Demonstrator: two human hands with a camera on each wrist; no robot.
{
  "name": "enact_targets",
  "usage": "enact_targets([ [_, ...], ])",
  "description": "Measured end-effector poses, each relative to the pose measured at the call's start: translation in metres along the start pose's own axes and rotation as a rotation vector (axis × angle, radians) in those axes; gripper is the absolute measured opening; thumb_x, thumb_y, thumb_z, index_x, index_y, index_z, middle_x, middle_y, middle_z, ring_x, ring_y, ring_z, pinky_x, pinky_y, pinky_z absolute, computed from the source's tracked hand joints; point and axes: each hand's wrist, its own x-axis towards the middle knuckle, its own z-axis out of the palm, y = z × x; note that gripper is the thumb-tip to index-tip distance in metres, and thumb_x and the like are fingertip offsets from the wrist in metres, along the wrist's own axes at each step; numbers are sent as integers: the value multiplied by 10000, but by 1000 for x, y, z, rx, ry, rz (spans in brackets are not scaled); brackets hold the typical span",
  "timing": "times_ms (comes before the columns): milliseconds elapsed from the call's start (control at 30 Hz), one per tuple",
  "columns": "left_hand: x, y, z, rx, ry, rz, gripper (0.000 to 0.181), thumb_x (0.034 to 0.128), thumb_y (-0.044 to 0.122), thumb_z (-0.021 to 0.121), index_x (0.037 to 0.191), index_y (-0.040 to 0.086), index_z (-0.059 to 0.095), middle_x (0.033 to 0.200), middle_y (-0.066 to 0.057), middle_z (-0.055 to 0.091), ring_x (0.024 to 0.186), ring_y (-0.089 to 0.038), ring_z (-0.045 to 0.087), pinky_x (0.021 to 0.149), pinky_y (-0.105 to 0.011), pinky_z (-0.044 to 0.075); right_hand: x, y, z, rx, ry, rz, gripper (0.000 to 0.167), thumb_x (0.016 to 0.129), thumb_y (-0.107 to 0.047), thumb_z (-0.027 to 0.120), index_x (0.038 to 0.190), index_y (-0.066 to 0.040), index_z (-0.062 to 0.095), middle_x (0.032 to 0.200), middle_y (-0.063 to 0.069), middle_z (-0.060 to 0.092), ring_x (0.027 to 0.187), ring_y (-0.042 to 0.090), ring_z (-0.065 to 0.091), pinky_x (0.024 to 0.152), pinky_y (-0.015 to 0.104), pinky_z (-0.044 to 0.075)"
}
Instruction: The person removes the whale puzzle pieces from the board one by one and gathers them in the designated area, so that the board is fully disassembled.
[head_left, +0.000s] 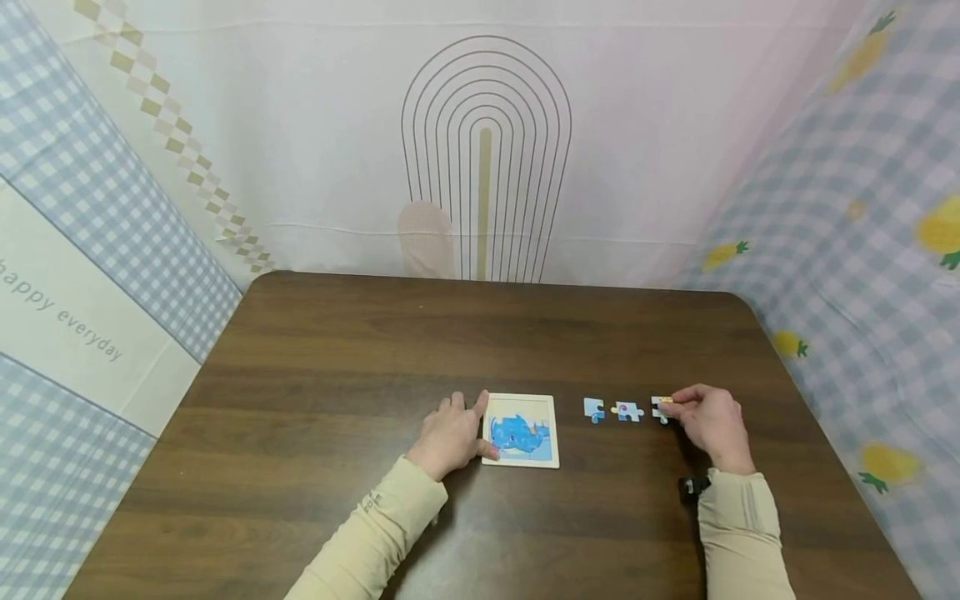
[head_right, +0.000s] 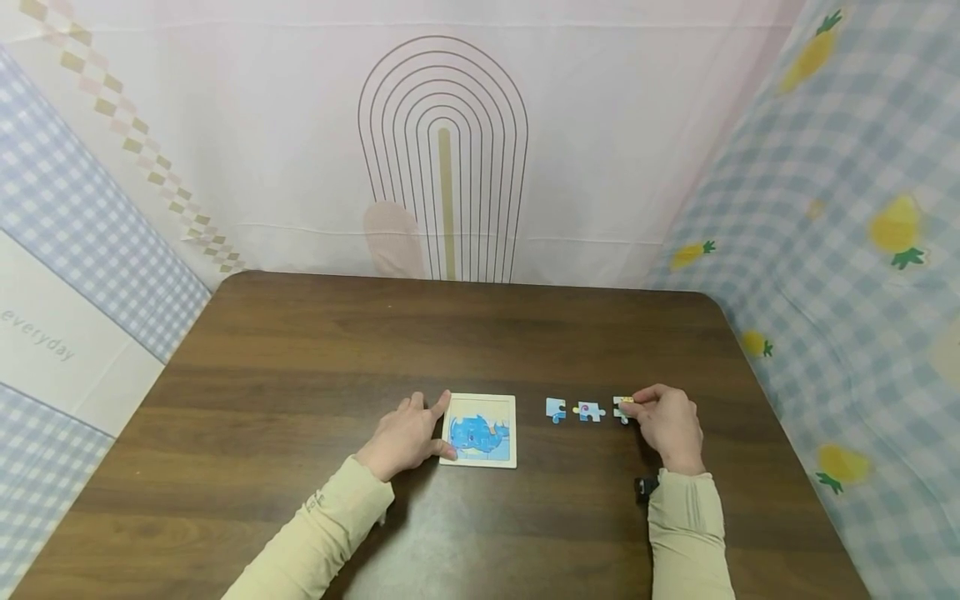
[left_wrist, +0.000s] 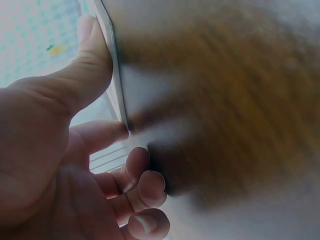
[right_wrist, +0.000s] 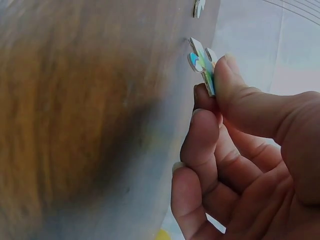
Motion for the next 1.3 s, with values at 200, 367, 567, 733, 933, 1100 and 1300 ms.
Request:
enact_targets([
  [200,1,0,-1,-4,0,-4,985,729,594,729,1529,173,338,1125,-193,513,931,-294,496,724,-414,456,2,-1,1,-8,-3,3,276,874,-285,735,935,-19,694,854,107,694,720,239,587,601,357,446],
  [367,0,0,-1,-5,5,0,980,729,590,730,1525,167,347,1122,-195,516,929,-295,500,724,-418,458,3,-2,1,-22,-6,12,295,875,-323,730,944,-39,695,844,82,695,731,240,593,596,371,432],
  [567,0,0,0,0,6,3,975,729,590,727,1523,168,352,1127,-201,519,928,-295,500,719,-417,460,3,-2,2,-39,-28,35,329,879,-384,711,972,-69,704,844,48,686,741,240,588,580,377,403],
  [733,0,0,0,-5,5,1,969,733,586,725,1524,170,351,1123,-197,518,920,-290,495,724,-417,457,2,-1,2,-42,-37,42,342,884,-400,701,988,-74,717,905,96,692,761,259,588,585,394,404],
  [933,0,0,-1,-8,8,3,969,732,584,725,1523,167,353,1125,-197,518,916,-288,492,729,-418,455,0,-2,3,-53,-46,44,357,882,-419,698,992,-82,735,959,133,694,756,263,595,568,386,412],
  [1100,-1,1,-1,-6,14,7,965,730,582,729,1518,160,364,1103,-191,520,922,-292,500,724,-421,459,0,-3,3,-68,-53,49,348,886,-407,696,997,-80,738,963,136,699,747,254,599,553,373,413],
  [1300,-3,2,-3,2,16,3,968,724,582,734,1513,156,372,1089,-188,522,948,-302,513,722,-431,471,2,-4,3,-79,-65,59,329,886,-390,696,993,-82,746,1002,154,696,778,267,608,562,382,416],
])
